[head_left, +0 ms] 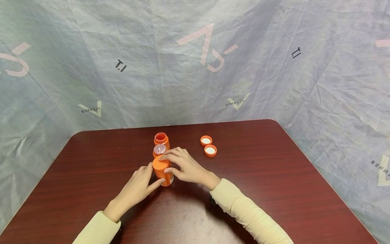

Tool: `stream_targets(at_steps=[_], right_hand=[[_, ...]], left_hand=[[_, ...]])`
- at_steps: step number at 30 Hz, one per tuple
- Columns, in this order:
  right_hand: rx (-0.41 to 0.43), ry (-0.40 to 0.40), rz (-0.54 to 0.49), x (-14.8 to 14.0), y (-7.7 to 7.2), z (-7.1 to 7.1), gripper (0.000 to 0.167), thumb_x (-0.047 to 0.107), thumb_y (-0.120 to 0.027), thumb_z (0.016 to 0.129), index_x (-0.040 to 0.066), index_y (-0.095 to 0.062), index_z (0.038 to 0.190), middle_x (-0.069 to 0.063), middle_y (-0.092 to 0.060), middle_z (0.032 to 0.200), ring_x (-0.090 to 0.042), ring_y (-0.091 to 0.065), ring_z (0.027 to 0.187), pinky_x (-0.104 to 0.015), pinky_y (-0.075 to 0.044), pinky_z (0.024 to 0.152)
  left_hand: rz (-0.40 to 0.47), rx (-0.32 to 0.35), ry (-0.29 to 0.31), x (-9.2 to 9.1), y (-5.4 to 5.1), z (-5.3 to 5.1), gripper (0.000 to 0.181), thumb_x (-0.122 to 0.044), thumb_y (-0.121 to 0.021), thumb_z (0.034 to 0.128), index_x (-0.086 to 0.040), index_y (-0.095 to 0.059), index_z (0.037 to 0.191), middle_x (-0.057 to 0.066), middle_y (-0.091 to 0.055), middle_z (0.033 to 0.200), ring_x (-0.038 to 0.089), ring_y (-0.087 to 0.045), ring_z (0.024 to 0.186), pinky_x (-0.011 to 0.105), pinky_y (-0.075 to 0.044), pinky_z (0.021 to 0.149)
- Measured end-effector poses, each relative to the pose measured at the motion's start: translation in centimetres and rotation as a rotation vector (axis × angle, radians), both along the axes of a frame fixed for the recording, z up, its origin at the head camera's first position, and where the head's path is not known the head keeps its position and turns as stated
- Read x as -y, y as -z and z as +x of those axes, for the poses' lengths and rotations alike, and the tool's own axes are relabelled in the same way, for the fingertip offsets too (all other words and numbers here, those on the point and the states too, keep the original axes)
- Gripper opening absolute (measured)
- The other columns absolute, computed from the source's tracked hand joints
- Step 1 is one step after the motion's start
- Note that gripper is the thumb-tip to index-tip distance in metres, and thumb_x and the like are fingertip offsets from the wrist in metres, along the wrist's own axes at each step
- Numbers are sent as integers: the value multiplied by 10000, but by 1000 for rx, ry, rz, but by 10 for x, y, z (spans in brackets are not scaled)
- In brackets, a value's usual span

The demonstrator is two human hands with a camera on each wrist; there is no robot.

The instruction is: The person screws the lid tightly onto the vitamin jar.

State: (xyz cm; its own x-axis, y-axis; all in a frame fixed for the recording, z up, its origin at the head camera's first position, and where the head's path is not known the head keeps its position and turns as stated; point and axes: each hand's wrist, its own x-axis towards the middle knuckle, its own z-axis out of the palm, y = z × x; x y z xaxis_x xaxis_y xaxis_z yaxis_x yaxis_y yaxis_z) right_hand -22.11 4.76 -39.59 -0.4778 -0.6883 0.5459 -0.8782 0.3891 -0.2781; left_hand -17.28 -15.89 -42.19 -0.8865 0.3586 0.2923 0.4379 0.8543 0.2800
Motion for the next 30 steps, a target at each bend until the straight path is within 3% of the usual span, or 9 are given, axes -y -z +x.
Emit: stream_targets(at_steps=[10, 23, 30], right_hand=[[40, 6, 7, 0, -2, 0, 427, 321, -688, 807, 169, -565, 1188, 39, -577, 1191, -101, -456, 1087, -324, -346, 900], [46, -46, 46, 1, -3, 1, 394, 271, -596, 878, 141, -507, 1239, 26, -533, 1262, -131, -431, 1133, -322, -332, 917], [55, 4, 62, 0, -3, 2, 483, 353, -636, 842, 159, -497, 1262, 29, -527, 1258, -122, -429, 1130, -331, -337, 919]], left_hand=[[10, -37, 37, 1, 1, -1, 587, -428, -627, 831, -32, -452, 1228, 183, -619, 1109, 316, -574, 983, 500, -464, 825], [17, -13, 21, 0, 1, -1, 675, -451, -618, 830, 62, -450, 1237, 206, -621, 1098, 335, -566, 996, 512, -437, 865], [5, -50, 37, 1, 1, 0, 593, -416, -639, 825, -45, -443, 1244, 151, -629, 1090, 301, -579, 962, 488, -470, 810]])
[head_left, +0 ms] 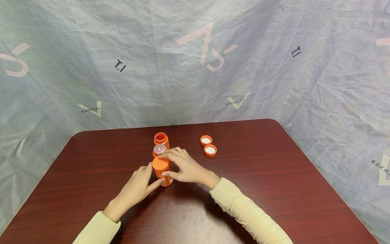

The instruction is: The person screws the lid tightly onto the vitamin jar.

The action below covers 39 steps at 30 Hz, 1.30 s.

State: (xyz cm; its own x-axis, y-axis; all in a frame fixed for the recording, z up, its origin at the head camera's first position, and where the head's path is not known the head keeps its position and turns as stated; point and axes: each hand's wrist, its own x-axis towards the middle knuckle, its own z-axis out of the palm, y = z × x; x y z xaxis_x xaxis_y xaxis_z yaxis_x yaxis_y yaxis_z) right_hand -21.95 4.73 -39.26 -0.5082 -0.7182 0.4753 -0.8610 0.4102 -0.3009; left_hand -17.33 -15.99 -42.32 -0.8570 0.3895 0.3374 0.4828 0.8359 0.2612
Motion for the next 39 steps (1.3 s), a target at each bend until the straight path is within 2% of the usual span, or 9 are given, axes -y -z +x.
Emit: stream_targets(at_steps=[4, 11, 16, 24, 28, 34, 39], right_hand=[[-4, 23, -4, 0, 1, 0, 465, 351, -650, 834, 170, -518, 1241, 37, -544, 1223, -115, -438, 1115, -328, -341, 919], [-20, -34, -40, 0, 2, -1, 410, 282, -629, 857, 147, -526, 1230, 17, -552, 1233, -125, -443, 1116, -335, -340, 917], [-1, -52, -49, -1, 3, -1, 409, 268, -618, 864, 138, -516, 1238, 18, -544, 1252, -128, -439, 1122, -337, -335, 923], [-42, 26, -36, 1, 3, 1, 442, 339, -681, 807, 163, -544, 1188, 43, -553, 1169, -111, -450, 1103, -319, -349, 891], [-49, 48, -15, 0, 3, 1, 471, 382, -678, 800, 170, -536, 1195, 45, -543, 1170, -110, -444, 1115, -315, -348, 899], [-20, -1, -32, -4, 2, 0, 412, 357, -591, 876, 182, -515, 1241, 33, -522, 1242, -111, -436, 1145, -327, -344, 925], [-5, -33, -46, -7, 2, -1, 317, 279, -538, 909, 187, -539, 1213, 21, -527, 1249, -109, -436, 1150, -334, -346, 937]], left_hand=[[1, 13, -4, 0, 0, 0, 583, -422, -634, 827, -36, -454, 1226, 162, -627, 1094, 308, -574, 974, 497, -463, 825], [6, 30, -25, -2, -1, 1, 667, -445, -628, 824, 70, -458, 1213, 192, -637, 1033, 321, -573, 964, 502, -454, 839], [10, 39, -27, -2, 0, 1, 702, -449, -623, 827, 96, -443, 1232, 224, -622, 1072, 338, -569, 985, 510, -443, 859], [0, 17, -29, -2, 0, 2, 663, -428, -645, 816, 75, -458, 1204, 192, -638, 1011, 318, -573, 946, 499, -458, 829], [-2, 14, -25, -2, 1, 2, 653, -418, -647, 817, 68, -456, 1211, 210, -630, 1051, 328, -572, 965, 507, -459, 826], [4, 14, -18, -1, 0, 2, 654, -430, -641, 819, 63, -457, 1208, 192, -634, 1033, 320, -572, 955, 502, -459, 828], [2, 19, -17, -1, -1, 1, 672, -437, -634, 823, 75, -449, 1218, 187, -631, 1038, 318, -569, 957, 498, -454, 839]])
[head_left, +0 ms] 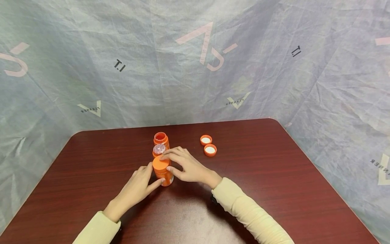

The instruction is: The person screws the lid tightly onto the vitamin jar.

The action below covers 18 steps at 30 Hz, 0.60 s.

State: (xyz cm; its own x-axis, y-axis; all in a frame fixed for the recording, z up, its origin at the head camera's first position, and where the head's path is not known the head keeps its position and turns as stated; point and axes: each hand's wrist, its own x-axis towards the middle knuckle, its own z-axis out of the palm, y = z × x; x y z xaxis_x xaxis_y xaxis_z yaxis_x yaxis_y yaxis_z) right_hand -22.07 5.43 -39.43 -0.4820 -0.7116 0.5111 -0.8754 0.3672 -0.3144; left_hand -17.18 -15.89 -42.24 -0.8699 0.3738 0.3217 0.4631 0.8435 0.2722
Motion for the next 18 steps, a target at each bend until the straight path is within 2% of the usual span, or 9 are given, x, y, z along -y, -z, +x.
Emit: stream_targets(at_steps=[3, 10, 18], right_hand=[[2, 3, -8, 0, 0, 0, 290, 268, -548, 904, 181, -558, 1180, 15, -536, 1223, -112, -443, 1137, -332, -349, 931], [-24, 39, -28, 2, -1, -1, 298, 349, -627, 852, 179, -572, 1091, 51, -535, 1115, -86, -463, 1030, -296, -362, 874], [-24, 15, 6, 0, -1, 0, 350, 313, -581, 885, 188, -548, 1211, 21, -528, 1229, -114, -451, 1129, -318, -353, 912]], left_hand=[[-4, 1, 1, 0, 0, 0, 670, -437, -632, 824, 71, -449, 1220, 187, -629, 1046, 318, -569, 959, 497, -455, 838], [-6, -7, 8, 0, -1, 0, 655, -429, -629, 830, 55, -443, 1230, 196, -628, 1075, 330, -573, 976, 507, -460, 828], [4, 1, 8, 0, 0, 0, 647, -439, -624, 830, 38, -449, 1230, 178, -629, 1080, 321, -571, 980, 501, -455, 838]])
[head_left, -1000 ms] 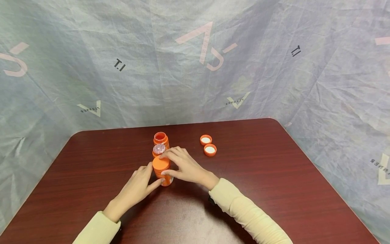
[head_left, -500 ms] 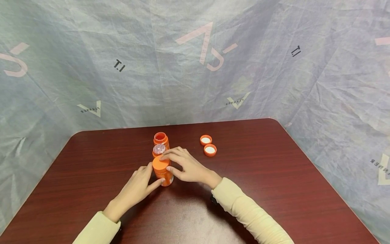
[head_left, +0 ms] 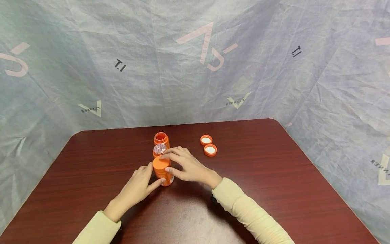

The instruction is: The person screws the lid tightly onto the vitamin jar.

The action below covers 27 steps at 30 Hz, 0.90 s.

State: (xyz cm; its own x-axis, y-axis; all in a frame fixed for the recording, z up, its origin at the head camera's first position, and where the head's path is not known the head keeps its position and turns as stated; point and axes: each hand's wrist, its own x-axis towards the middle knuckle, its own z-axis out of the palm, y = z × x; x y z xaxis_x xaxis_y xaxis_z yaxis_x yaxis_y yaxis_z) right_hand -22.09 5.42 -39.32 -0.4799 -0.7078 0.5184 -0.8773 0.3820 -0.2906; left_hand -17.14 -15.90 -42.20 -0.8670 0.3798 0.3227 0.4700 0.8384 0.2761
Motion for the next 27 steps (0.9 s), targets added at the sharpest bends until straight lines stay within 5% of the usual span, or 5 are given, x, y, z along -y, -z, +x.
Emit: stream_targets(at_steps=[6, 14, 27], right_hand=[[1, -27, -1, -1, 1, 0, 324, 250, -559, 900, 190, -552, 1219, -10, -530, 1251, -118, -452, 1122, -325, -349, 919], [-51, 28, -17, 2, 2, -1, 315, 359, -625, 852, 183, -577, 1109, 40, -531, 1127, -85, -468, 1049, -296, -359, 892], [-36, -23, 9, 1, 1, 1, 339, 264, -549, 904, 186, -541, 1233, -11, -525, 1257, -116, -455, 1118, -322, -346, 926]], left_hand=[[0, -12, 2, 0, 1, -1, 639, -439, -626, 829, 27, -449, 1228, 163, -635, 1063, 315, -573, 969, 495, -459, 829], [-4, -2, -4, 0, 1, -1, 652, -440, -623, 830, 43, -447, 1231, 182, -628, 1075, 319, -570, 979, 502, -456, 838], [-2, -13, 1, 0, 1, 0, 620, -440, -632, 823, 8, -459, 1214, 168, -633, 1068, 313, -577, 960, 495, -463, 817]])
